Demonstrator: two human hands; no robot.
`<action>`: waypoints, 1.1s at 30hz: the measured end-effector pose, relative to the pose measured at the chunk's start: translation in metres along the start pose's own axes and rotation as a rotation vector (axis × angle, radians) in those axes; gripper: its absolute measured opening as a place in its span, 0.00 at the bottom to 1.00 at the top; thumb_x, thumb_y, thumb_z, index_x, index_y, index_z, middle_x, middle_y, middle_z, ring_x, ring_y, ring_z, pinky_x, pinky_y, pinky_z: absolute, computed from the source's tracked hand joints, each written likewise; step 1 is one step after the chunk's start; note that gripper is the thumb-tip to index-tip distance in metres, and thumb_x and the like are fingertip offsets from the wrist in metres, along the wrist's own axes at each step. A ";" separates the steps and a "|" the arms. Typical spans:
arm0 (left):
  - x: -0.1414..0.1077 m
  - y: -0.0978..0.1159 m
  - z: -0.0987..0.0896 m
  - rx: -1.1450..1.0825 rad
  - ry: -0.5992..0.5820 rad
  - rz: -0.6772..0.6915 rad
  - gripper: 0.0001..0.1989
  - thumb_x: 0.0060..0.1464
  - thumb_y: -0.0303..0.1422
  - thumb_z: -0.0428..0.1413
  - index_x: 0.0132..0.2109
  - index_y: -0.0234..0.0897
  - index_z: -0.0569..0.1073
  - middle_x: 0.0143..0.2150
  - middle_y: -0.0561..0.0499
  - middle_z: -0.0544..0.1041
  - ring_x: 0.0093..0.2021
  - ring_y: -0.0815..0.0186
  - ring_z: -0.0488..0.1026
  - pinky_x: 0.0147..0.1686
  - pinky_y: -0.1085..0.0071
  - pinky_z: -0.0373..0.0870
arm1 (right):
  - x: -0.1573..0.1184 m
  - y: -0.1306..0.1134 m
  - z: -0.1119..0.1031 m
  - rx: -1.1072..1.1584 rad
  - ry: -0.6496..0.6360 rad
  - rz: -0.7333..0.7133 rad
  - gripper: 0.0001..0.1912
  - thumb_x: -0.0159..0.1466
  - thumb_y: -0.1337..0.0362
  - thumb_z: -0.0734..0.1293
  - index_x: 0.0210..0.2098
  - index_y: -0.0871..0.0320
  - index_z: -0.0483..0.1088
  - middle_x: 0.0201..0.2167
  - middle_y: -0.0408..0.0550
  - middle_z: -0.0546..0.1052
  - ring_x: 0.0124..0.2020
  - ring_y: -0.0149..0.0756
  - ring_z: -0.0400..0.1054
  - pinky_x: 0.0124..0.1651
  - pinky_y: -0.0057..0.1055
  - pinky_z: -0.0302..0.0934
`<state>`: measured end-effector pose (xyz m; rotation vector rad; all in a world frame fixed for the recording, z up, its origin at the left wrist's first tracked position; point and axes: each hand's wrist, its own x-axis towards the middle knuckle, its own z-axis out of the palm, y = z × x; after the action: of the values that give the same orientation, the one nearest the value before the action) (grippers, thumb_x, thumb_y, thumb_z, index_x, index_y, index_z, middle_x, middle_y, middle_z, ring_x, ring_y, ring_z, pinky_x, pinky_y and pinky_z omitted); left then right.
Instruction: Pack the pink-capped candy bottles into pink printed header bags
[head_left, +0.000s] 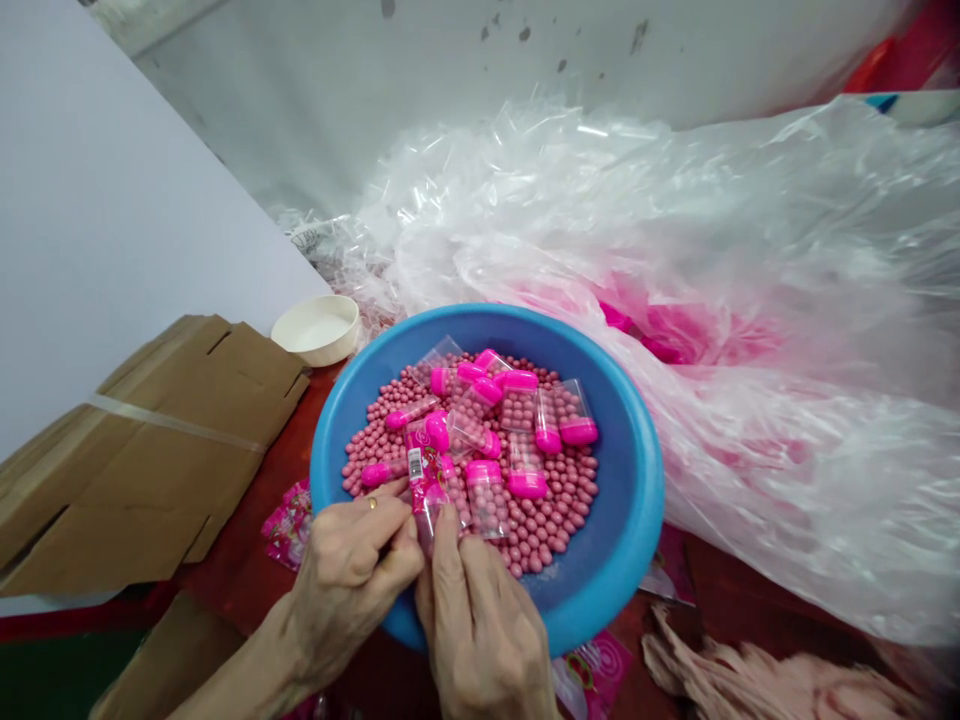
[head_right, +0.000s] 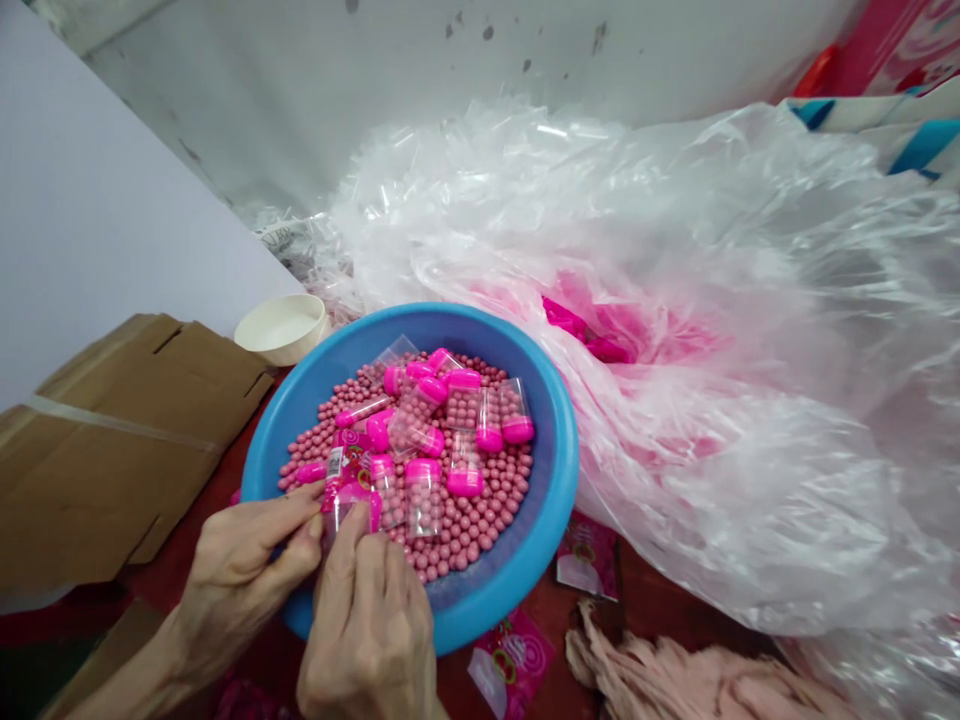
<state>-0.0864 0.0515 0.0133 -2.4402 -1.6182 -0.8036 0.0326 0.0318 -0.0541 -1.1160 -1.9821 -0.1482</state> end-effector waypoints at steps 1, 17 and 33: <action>-0.001 0.001 0.000 0.000 0.017 -0.015 0.16 0.51 0.22 0.46 0.18 0.37 0.66 0.13 0.55 0.67 0.14 0.69 0.67 0.22 0.75 0.69 | -0.001 0.000 0.000 -0.004 0.001 0.006 0.17 0.65 0.71 0.59 0.48 0.79 0.67 0.30 0.59 0.77 0.28 0.38 0.72 0.28 0.30 0.67; -0.015 0.006 0.005 -0.310 -0.036 -0.320 0.17 0.55 0.24 0.47 0.18 0.38 0.63 0.12 0.59 0.65 0.13 0.75 0.64 0.19 0.80 0.61 | -0.004 0.001 -0.003 0.069 0.003 0.101 0.17 0.65 0.68 0.63 0.50 0.73 0.67 0.31 0.57 0.76 0.29 0.36 0.71 0.32 0.30 0.66; -0.011 0.008 -0.011 -0.612 -0.266 -0.762 0.15 0.55 0.41 0.51 0.24 0.39 0.66 0.19 0.57 0.62 0.20 0.70 0.59 0.19 0.74 0.57 | -0.010 -0.004 -0.002 -0.047 -0.009 0.132 0.26 0.65 0.68 0.63 0.62 0.62 0.58 0.40 0.58 0.78 0.35 0.41 0.73 0.37 0.36 0.68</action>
<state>-0.0870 0.0351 0.0185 -2.2996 -2.8395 -1.2570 0.0335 0.0218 -0.0584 -1.2756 -1.9152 -0.1209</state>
